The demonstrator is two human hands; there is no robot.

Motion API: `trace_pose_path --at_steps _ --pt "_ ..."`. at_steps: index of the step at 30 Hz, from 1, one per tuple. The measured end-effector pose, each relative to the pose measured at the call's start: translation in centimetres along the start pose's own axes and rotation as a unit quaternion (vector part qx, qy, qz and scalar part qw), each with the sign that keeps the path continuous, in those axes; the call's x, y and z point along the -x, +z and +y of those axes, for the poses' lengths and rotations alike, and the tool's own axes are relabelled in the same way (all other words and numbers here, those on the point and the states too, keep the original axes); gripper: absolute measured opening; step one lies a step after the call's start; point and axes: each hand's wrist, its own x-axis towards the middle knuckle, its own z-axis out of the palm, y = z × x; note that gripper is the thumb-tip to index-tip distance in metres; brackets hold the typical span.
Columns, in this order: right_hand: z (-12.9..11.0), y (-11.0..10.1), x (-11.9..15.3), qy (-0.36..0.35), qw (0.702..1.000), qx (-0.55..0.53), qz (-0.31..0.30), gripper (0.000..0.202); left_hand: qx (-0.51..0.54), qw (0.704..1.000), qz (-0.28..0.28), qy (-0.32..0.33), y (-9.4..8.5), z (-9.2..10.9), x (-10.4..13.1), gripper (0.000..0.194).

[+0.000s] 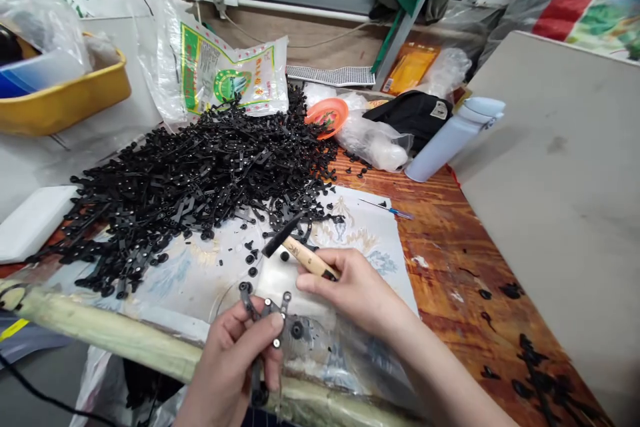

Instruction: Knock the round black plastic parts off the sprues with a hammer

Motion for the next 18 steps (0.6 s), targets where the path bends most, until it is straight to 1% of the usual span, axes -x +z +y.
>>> trace_pose_path --at_steps 2,3,6,10,13,15,18 --pt "-0.2 0.5 -1.5 -0.02 0.996 0.077 0.052 0.007 0.007 1.0 0.022 0.007 -0.9 0.5 -0.5 0.036" --pt "-0.3 0.8 -2.2 -0.026 0.993 0.093 0.067 0.006 0.008 1.0 0.027 0.011 -1.3 0.6 -0.8 0.037" --pt "-0.8 1.8 -2.9 -0.035 0.989 0.118 0.076 0.01 0.003 0.999 0.028 0.016 -2.2 0.7 -1.5 0.038" --pt "-0.6 2.5 -1.9 -0.024 0.987 0.14 0.076 0.009 -0.006 0.999 0.031 0.011 -2.6 0.6 -2.0 0.037" --pt "0.1 2.5 -1.3 -0.009 0.99 0.133 0.056 0.006 -0.013 0.999 0.031 0.016 -2.4 0.6 -2.1 0.035" --pt "0.4 2.1 -1.1 -0.007 0.993 0.11 0.037 0.005 -0.019 0.999 0.025 0.021 -2.2 0.6 -2.2 0.035" --pt "1.0 0.6 -0.4 -0.009 0.998 0.061 0.023 0.017 -0.032 0.999 0.01 0.027 -1.8 0.8 -2.4 0.035"
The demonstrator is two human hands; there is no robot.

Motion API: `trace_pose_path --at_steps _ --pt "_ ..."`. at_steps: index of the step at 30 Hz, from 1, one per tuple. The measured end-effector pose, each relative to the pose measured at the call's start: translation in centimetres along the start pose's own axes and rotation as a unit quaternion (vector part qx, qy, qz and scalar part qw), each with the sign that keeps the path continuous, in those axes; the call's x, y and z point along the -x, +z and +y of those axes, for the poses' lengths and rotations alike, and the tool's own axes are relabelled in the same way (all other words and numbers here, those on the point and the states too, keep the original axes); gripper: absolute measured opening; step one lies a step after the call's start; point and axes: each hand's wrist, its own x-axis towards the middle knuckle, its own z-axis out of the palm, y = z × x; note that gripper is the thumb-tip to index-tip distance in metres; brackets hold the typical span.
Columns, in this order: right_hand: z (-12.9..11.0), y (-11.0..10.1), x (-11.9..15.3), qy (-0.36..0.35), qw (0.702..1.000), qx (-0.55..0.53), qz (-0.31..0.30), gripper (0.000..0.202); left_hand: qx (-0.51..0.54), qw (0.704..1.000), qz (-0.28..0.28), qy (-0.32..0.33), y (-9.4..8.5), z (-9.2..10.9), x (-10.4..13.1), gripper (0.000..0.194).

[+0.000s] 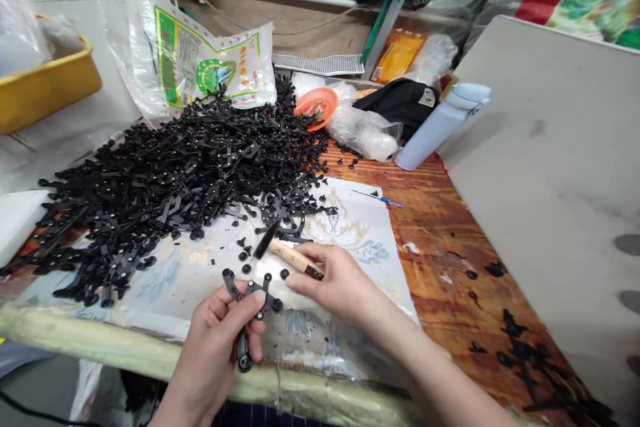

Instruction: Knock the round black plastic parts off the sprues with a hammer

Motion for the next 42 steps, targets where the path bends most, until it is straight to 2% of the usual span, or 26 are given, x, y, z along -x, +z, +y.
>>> trace_pose_path --at_steps 5,8,12,22,28,36,42 --pt "2.3 -1.8 2.6 0.004 0.997 -0.005 0.071 0.029 -0.02 1.0 -0.003 0.004 0.7 0.3 -0.4 0.035" --pt "3.3 -1.3 4.1 0.013 0.995 0.03 0.096 0.03 -0.027 1.0 -0.006 0.006 1.3 0.1 -0.7 0.035" --pt "3.1 -0.3 5.0 0.017 0.99 0.066 0.12 0.033 -0.034 0.999 -0.001 0.012 2.0 -0.2 -1.0 0.035" --pt "3.3 -0.2 5.0 0.012 0.99 0.071 0.12 0.031 -0.056 0.998 0.008 0.014 3.0 -0.2 -1.0 0.036" --pt "3.3 -0.3 5.0 0.016 0.991 0.057 0.117 0.032 -0.045 0.998 0.027 0.02 2.8 -0.2 -0.9 0.036" --pt "3.2 -0.3 4.9 0.008 0.991 0.044 0.124 0.03 -0.051 0.998 0.02 0.011 3.1 -0.5 -1.0 0.037" --pt "3.4 -0.3 4.9 0.012 0.991 0.053 0.124 0.03 -0.049 0.998 0.043 0.014 3.2 -0.8 -0.8 0.038"
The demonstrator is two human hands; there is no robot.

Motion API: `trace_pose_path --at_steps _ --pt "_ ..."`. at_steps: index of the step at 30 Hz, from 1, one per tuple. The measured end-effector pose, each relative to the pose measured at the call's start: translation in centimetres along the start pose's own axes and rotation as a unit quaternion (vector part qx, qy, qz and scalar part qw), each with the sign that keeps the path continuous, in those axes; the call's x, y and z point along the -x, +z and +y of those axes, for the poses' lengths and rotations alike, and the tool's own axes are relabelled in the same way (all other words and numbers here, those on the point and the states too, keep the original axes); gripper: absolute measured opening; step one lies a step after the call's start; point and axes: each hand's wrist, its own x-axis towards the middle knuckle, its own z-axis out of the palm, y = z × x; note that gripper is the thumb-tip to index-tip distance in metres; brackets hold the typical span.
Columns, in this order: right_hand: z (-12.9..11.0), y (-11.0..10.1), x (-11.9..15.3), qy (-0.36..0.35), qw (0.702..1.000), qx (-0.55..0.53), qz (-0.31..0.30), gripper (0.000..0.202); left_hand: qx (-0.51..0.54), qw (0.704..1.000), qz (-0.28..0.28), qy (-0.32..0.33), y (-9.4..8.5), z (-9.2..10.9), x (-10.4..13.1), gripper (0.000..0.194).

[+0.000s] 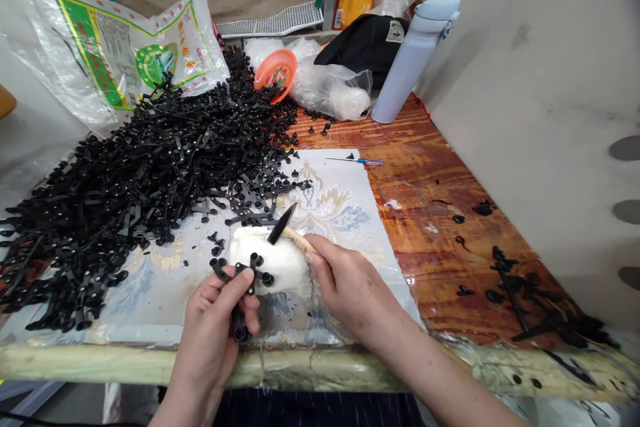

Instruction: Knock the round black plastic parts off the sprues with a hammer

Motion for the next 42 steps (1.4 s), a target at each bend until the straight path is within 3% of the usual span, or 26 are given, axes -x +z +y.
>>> trace_pose_path --at_steps 8,13,20,32,36,40,42 --pt "-0.1 0.0 0.1 -0.013 1.0 0.01 0.007 0.032 0.007 1.0 -0.01 0.007 -0.2 -0.3 0.0 0.036" --pt "-0.1 0.0 0.1 -0.005 1.0 0.008 0.006 0.029 -0.016 1.0 -0.023 0.006 -0.6 0.6 -0.2 0.034" --pt "0.0 0.0 0.0 -0.006 1.0 0.002 0.004 0.028 -0.104 0.991 -0.083 -0.004 -1.7 2.1 -1.5 0.032" --pt "0.1 -0.2 0.0 -0.011 1.0 0.011 0.006 0.028 -0.107 0.989 -0.096 -0.039 -2.1 2.4 -2.0 0.031" --pt "-1.0 -0.9 0.7 -0.04 0.999 -0.006 0.028 0.032 -0.101 0.99 -0.094 -0.042 -2.0 2.2 -1.8 0.032" --pt "-2.0 -1.1 1.8 -0.118 0.988 -0.023 0.096 0.033 -0.1 0.99 -0.092 -0.035 -2.0 2.0 -1.8 0.033" --pt "-1.9 -0.8 1.9 -0.146 0.984 0.01 0.102 0.037 -0.101 0.989 -0.098 -0.033 -2.1 1.9 -1.9 0.032"
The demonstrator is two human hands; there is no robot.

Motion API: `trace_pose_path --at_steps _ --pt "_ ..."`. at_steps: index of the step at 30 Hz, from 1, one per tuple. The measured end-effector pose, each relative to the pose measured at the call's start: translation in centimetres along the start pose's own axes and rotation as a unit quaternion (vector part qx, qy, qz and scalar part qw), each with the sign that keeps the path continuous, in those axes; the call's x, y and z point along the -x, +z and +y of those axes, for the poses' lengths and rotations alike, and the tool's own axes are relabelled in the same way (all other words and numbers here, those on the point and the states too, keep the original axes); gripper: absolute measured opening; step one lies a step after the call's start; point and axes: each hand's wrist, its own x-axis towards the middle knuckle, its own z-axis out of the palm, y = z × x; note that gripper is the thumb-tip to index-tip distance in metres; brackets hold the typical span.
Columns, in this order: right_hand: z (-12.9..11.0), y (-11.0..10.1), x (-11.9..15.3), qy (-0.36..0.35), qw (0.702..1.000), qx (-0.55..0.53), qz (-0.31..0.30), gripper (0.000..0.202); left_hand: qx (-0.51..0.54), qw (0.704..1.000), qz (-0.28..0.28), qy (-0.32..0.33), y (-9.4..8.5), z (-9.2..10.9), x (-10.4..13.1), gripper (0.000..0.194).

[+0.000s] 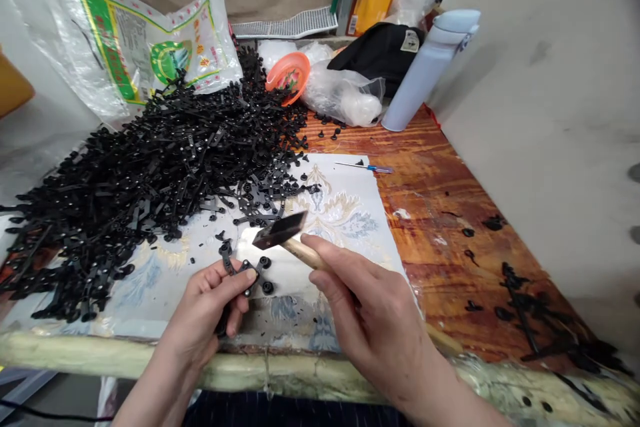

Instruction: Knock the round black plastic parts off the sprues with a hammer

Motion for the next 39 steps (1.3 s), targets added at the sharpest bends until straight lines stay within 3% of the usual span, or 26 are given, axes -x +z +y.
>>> trace_pose_path --at_steps 5,10,15,20,25,30,35,39 --pt "0.3 0.3 -0.3 0.018 0.993 0.079 -0.087 0.036 -0.005 1.0 -0.006 -0.002 -0.2 -0.1 -0.2 0.031" --pt "-0.2 -0.4 -0.5 -0.031 0.999 0.016 -0.008 0.039 -0.004 1.0 -0.007 -0.005 -0.1 -0.2 -0.3 0.03" --pt "0.2 -0.2 -0.6 0.002 0.992 0.08 -0.1 0.036 -0.008 1.0 -0.013 -0.017 -0.3 -0.1 -0.4 0.031" --pt "-0.2 -0.5 -0.6 -0.034 0.999 0.012 -0.017 0.04 -0.005 1.0 -0.005 -0.012 -0.3 -0.1 -0.4 0.033" --pt "-0.2 -0.1 -0.7 0.005 0.988 0.093 -0.119 0.035 -0.002 1.0 0.0 -0.02 -0.3 -0.3 -0.3 0.036" --pt "-0.3 0.1 -0.4 -0.027 0.998 0.057 -0.021 0.038 -0.011 1.0 0.004 -0.015 -0.3 -0.4 -0.4 0.037" --pt "0.6 0.7 -0.5 0.012 0.992 0.071 -0.102 0.038 -0.013 1.0 0.004 -0.019 -0.3 -0.4 -0.6 0.039" --pt "2.6 -1.2 -1.4 0.11 0.989 0.096 0.0 0.04 0.016 1.0 -0.013 -0.017 -0.8 -0.2 -0.5 0.038"
